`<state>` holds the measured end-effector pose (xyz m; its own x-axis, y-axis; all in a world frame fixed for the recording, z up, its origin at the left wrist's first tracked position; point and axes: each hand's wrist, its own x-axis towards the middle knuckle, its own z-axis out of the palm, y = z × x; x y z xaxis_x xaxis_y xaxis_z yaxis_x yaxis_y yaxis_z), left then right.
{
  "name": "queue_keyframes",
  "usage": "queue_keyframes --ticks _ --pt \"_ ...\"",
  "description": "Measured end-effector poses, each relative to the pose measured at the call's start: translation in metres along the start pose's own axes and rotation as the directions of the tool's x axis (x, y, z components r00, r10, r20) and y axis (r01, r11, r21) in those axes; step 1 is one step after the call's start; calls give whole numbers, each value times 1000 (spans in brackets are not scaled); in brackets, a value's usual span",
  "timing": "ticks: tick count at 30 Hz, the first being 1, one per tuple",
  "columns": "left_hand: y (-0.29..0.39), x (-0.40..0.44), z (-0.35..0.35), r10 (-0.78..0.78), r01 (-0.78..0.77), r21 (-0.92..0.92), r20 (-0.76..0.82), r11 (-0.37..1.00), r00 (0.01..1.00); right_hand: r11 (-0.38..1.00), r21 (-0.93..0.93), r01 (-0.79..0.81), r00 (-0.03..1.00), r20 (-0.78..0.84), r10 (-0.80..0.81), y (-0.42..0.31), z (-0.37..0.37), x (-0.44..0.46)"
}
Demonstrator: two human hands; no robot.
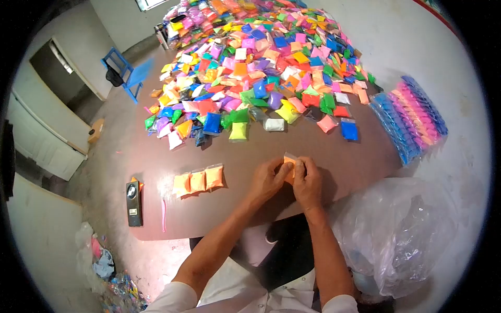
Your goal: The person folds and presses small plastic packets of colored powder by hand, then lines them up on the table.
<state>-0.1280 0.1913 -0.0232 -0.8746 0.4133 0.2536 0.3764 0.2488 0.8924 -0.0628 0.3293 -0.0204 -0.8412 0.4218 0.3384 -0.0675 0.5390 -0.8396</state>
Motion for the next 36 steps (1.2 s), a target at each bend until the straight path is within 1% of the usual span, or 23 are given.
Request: queue_keyframes --ticks 1,2,4,5,7,8,10,11,13,14,16,17,19,22,23,25,26,28,29,31,32,34,36 --pt "-5 4 4 47 -47 27 -2 999 999 999 -48 -25 999 -22 24 -3 1 0" --pt "-9 7 7 43 -43 16 7 999 999 998 -59 -34 999 -25 33 0 3 0" --pt "-12 12 9 103 -102 -49 17 994 995 996 15 -82 994 -73 83 6 4 -2" --pt "-13 14 10 102 -101 -67 24 993 994 996 -2 -88 993 -78 88 7 4 -3" --pt "-8 19 7 55 -45 -101 98 994 994 996 -48 -76 989 -129 69 11 3 -3" --pt "-6 19 5 56 -44 -118 99 992 993 995 -65 -77 989 -130 68 14 5 -4" --pt "5 18 -6 52 -3 -218 219 976 974 990 40 -134 969 -205 139 17 10 -5" --pt "2 17 -7 55 -3 -231 221 973 974 990 27 -135 969 -207 138 17 11 -4" --pt "-2 17 -6 5 45 -181 264 983 964 992 -3 -125 965 -233 121 13 11 -3" --pt "-4 18 -6 10 43 -195 265 980 964 992 -18 -124 965 -236 116 12 11 -2" --pt "-7 20 -6 45 23 -309 212 951 976 987 -94 -128 972 -209 106 8 11 -2" --pt "-8 21 -6 50 20 -318 213 948 976 987 -103 -127 972 -213 102 11 13 -1" --pt "-9 21 -7 31 33 -276 226 960 974 990 -87 -108 971 -225 86 14 15 -1" --pt "-3 21 -9 -13 103 -312 280 945 960 991 -67 -115 966 -240 96 4 13 0" --pt "-8 21 -3 -7 102 -318 286 943 958 990 -74 -118 964 -248 96 3 12 0" --pt "-14 24 7 28 147 -481 338 864 941 983 -5 -186 949 -258 178 3 10 -3" --pt "-17 20 11 30 149 -483 343 863 939 982 -9 -190 948 -264 181 8 9 -4" --pt "-2 21 0 18 154 -396 399 905 917 981 37 -190 926 -325 191 20 9 -4" --pt "-3 21 0 20 157 -398 405 904 914 980 34 -194 924 -330 194 21 8 -5" --pt "-3 21 0 -22 223 -387 459 895 888 980 51 -193 909 -367 198 17 10 -4" --pt "-6 21 1 -20 223 -389 462 894 886 980 48 -194 907 -371 198 18 11 -4" --pt "-10 23 4 -1 231 -464 443 855 896 979 46 -201 895 -397 203 22 12 -4" --pt "-11 24 2 -5 213 -436 431 874 903 977 60 -206 903 -373 214 21 11 -4"
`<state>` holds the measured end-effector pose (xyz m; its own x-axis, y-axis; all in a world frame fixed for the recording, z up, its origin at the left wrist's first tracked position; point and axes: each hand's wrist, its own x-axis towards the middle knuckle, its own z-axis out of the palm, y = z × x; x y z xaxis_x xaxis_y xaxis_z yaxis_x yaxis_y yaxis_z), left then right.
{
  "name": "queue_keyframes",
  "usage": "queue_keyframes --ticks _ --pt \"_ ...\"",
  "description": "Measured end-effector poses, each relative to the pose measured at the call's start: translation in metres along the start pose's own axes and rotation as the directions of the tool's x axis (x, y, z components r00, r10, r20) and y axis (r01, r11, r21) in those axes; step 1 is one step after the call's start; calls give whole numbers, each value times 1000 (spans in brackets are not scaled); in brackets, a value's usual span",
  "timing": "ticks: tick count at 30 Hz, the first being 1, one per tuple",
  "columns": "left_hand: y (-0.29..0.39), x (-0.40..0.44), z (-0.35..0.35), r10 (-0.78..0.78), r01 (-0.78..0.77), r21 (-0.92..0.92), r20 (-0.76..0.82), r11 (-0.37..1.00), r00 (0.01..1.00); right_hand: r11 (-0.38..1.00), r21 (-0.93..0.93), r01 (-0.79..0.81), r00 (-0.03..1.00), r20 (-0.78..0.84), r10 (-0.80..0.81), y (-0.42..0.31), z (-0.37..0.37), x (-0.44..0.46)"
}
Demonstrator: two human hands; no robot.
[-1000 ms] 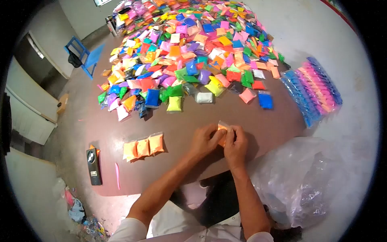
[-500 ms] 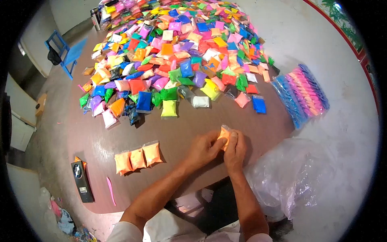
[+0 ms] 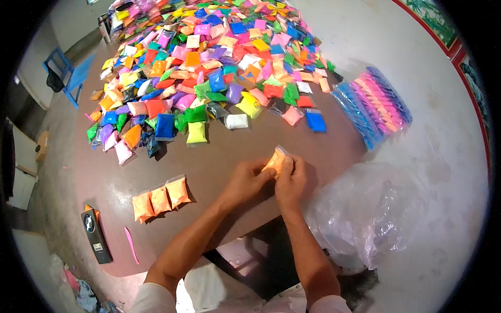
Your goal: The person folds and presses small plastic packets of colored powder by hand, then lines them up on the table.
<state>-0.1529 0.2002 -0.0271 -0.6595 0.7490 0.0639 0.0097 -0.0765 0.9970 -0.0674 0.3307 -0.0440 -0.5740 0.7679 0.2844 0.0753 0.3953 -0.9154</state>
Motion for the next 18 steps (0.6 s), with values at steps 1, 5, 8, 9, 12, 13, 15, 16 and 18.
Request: queue_keyframes --ticks 1,5,8,9,12,13,15,16,18 --pt "1 -1 -2 4 -3 43 -16 999 1000 1000 11 -5 1000 14 5 -2 0 0" --pt "2 -5 1 49 -45 40 -97 998 994 984 145 -101 993 75 91 -9 0 -1" --pt "-9 1 1 78 -61 94 -190 994 979 970 197 -145 989 13 145 -14 3 -3" --pt "-8 1 2 139 -94 169 -273 981 952 963 226 -146 989 -5 151 -14 3 -5" --pt "-5 -2 7 310 -182 386 -299 904 903 974 199 -103 995 4 105 -18 2 -9" --pt "-4 -3 7 404 -245 476 -266 845 875 992 116 -57 997 55 51 -25 2 -9" --pt "3 -8 9 460 -286 570 -186 771 868 994 81 69 997 25 -71 -31 4 -9" --pt "9 -11 9 512 -326 657 -105 680 853 993 110 37 999 -12 -35 -22 4 -5" --pt "17 -13 8 534 -394 596 -70 700 842 980 201 -7 997 -70 22 -13 1 -2"
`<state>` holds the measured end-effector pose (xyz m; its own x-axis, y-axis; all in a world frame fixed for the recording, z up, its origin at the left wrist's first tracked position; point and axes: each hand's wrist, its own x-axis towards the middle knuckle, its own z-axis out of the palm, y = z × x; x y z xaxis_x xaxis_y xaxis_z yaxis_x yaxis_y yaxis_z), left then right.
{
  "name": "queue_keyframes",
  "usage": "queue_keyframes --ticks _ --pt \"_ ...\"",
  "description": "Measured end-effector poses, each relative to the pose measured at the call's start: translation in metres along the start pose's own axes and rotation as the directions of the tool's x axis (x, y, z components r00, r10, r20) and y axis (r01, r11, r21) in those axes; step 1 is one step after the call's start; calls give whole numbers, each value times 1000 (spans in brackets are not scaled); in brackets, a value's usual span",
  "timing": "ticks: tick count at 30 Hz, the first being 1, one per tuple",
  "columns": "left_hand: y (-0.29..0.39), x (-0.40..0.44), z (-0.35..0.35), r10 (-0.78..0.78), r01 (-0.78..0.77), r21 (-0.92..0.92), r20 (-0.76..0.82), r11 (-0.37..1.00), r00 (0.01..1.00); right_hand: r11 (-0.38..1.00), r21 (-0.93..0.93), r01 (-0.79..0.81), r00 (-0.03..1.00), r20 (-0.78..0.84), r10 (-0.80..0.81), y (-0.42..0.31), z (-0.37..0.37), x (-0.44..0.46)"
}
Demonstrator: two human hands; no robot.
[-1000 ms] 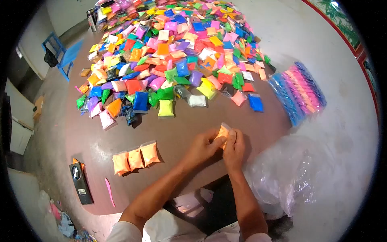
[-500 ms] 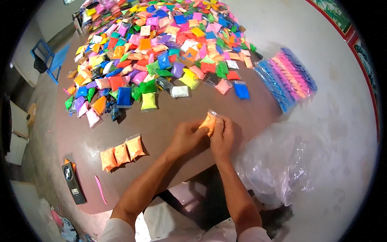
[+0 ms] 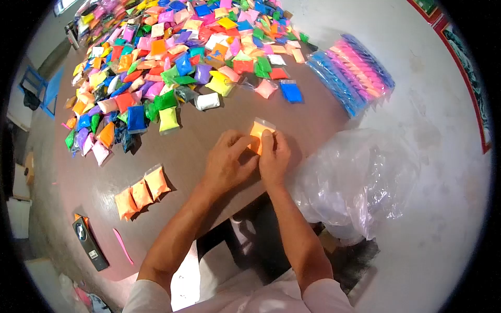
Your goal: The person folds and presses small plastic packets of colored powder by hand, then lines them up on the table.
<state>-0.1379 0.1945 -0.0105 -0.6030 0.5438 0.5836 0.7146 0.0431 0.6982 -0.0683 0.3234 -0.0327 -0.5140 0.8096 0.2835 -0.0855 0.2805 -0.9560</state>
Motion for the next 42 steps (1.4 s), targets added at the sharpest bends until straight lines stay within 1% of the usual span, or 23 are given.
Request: queue_keyframes --ticks 1,2,4,5,7,8,9,11,12,14,19,21,22,23,25,27,28,30,32,34,35,37,42 --pt "1 2 -1 42 -41 -77 5 996 999 1000 -6 1 1000 -2 -1 -1 -1 -1" --pt "-1 3 0 42 -41 -84 5 996 999 997 64 -35 999 14 35 -2 -3 -2" --pt "-6 3 8 -59 41 -232 -70 972 996 967 221 -130 991 56 121 0 -6 -3" --pt "-8 2 11 -59 41 -241 -68 970 996 969 213 -128 991 51 120 7 -7 -2" --pt "-12 1 11 -379 366 -505 81 782 922 982 185 -40 991 133 16 9 -7 0" --pt "-17 1 11 -386 441 -671 243 596 890 995 97 -6 996 92 -3 12 -8 -2" --pt "-22 2 12 -382 452 -678 264 580 885 997 78 -12 997 75 6 8 -7 -4" --pt "-32 0 20 -363 416 -659 226 626 904 990 -122 71 994 96 -60 1 -7 -7" --pt "-35 -1 21 -353 424 -665 249 615 902 988 -139 64 996 73 -54 -2 -5 -10" --pt "-35 -1 18 -313 350 -558 164 753 935 990 -126 64 995 89 -53 -8 -2 -16" --pt "-29 1 13 -357 408 -499 198 764 913 995 7 -98 985 141 96 -8 -4 -13" --pt "-26 3 11 -361 423 -558 225 714 905 988 122 -99 983 168 78 -2 -3 -9" --pt "-24 5 9 -369 430 -555 225 712 902 962 245 -121 981 177 78 1 2 -9" --pt "-22 8 6 -394 459 -540 239 706 887 961 246 -129 980 181 85 4 1 -10" --pt "-24 8 8 -426 494 -520 254 697 868 991 104 -88 970 236 62 -4 -2 -12" --pt "-26 6 10 -396 424 -623 193 658 898 995 74 -71 970 240 51 -10 -1 -13" --pt "-27 5 11 -396 430 -615 200 661 896 998 44 -41 970 241 29 -12 -1 -14" --pt "-31 5 12 -359 374 -584 147 721 922 997 40 -61 968 247 49 -15 -1 -13" --pt "-40 3 13 -353 377 -554 156 742 923 997 28 -76 964 259 66 -19 -2 -13" --pt "-36 3 10 -350 381 -526 163 761 923 987 51 -153 957 257 135 -22 -1 -14" --pt "-32 2 8 -360 393 -513 168 763 918 987 53 -150 957 260 132 -17 -1 -15" --pt "-25 3 6 -369 395 -502 156 770 916 998 44 -47 973 226 36 -7 0 -11" --pt "-31 5 9 -374 412 -555 188 722 908 1000 22 -23 982 186 19 -6 1 -12"
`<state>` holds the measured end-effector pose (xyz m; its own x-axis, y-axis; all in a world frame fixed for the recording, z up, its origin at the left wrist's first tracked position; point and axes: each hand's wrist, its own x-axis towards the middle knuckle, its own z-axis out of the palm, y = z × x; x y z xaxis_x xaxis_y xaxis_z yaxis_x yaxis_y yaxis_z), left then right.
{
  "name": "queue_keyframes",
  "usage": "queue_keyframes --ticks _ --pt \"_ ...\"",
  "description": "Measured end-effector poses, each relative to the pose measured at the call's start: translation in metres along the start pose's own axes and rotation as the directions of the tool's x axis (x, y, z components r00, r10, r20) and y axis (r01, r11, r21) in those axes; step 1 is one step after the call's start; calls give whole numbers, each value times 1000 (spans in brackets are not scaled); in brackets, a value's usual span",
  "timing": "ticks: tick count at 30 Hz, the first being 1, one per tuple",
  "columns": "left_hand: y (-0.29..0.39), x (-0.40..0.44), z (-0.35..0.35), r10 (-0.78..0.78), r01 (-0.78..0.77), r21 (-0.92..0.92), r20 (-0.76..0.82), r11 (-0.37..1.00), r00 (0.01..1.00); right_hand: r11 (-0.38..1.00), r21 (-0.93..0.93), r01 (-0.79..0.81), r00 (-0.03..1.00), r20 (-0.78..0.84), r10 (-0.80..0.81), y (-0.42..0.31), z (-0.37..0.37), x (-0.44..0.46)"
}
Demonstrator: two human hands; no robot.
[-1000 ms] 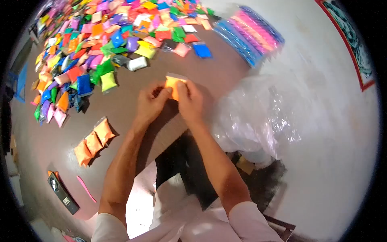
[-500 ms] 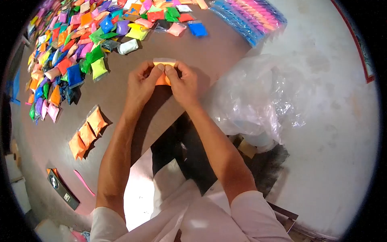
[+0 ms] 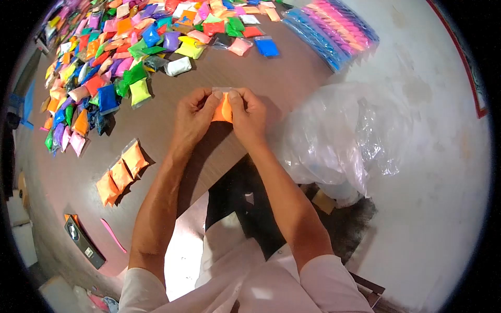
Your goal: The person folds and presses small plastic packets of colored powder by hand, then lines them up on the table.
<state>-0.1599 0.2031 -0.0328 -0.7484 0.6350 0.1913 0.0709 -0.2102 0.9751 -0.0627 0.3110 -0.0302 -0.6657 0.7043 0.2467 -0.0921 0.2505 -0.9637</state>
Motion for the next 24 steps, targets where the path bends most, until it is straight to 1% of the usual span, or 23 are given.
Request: queue_keyframes --ticks 2,4,5,7,8,10,11,13,14,16,17,19,20,22,23,24 --pt "-5 0 -3 -31 31 -5 -5 1000 1000 999 25 -26 1000 13 25 -2 2 0" --pt "5 -1 -5 -10 14 97 -41 995 999 993 -102 66 998 11 -65 -7 4 1" --pt "3 0 -5 -7 12 102 -45 995 999 993 -97 68 998 15 -67 -6 3 2" --pt "0 0 -5 50 -48 55 -45 997 998 991 -127 42 998 48 -37 -3 2 2" --pt "-3 -1 -4 45 -42 61 -41 997 998 992 -122 36 999 45 -30 0 1 2" --pt "3 -2 1 -18 25 102 -67 994 998 996 -91 24 1000 10 -23 0 0 1" --pt "8 -4 4 -22 28 105 -62 994 998 996 -89 19 1000 5 -19 2 -1 0" --pt "17 -8 7 17 -20 217 18 976 1000 999 -28 20 995 -96 -23 6 0 2" --pt "16 -8 6 16 -19 217 16 976 1000 999 -29 20 995 -94 -22 8 -1 2" --pt "14 -8 4 -7 1 157 39 988 999 998 -50 -30 998 -62 27 7 -1 0" --pt "10 -8 2 1 -6 157 35 988 999 999 -49 -23 998 -58 20 5 0 1" --pt "9 -4 -2 71 -80 283 39 956 997 984 -176 17 1000 14 -14 -5 0 3" --pt "7 -3 -1 73 -78 283 29 956 997 984 -176 20 1000 24 -16 -8 1 4" --pt "18 -8 3 74 -55 309 -49 949 996 960 -262 102 994 -8 -108 -16 8 0" --pt "15 -9 3 63 -36 328 -71 944 996 966 -242 94 996 12 -94 -12 9 -1" --pt "11 -7 2 50 -34 321 -42 946 998 967 -250 55 998 -11 -59 -7 4 0"
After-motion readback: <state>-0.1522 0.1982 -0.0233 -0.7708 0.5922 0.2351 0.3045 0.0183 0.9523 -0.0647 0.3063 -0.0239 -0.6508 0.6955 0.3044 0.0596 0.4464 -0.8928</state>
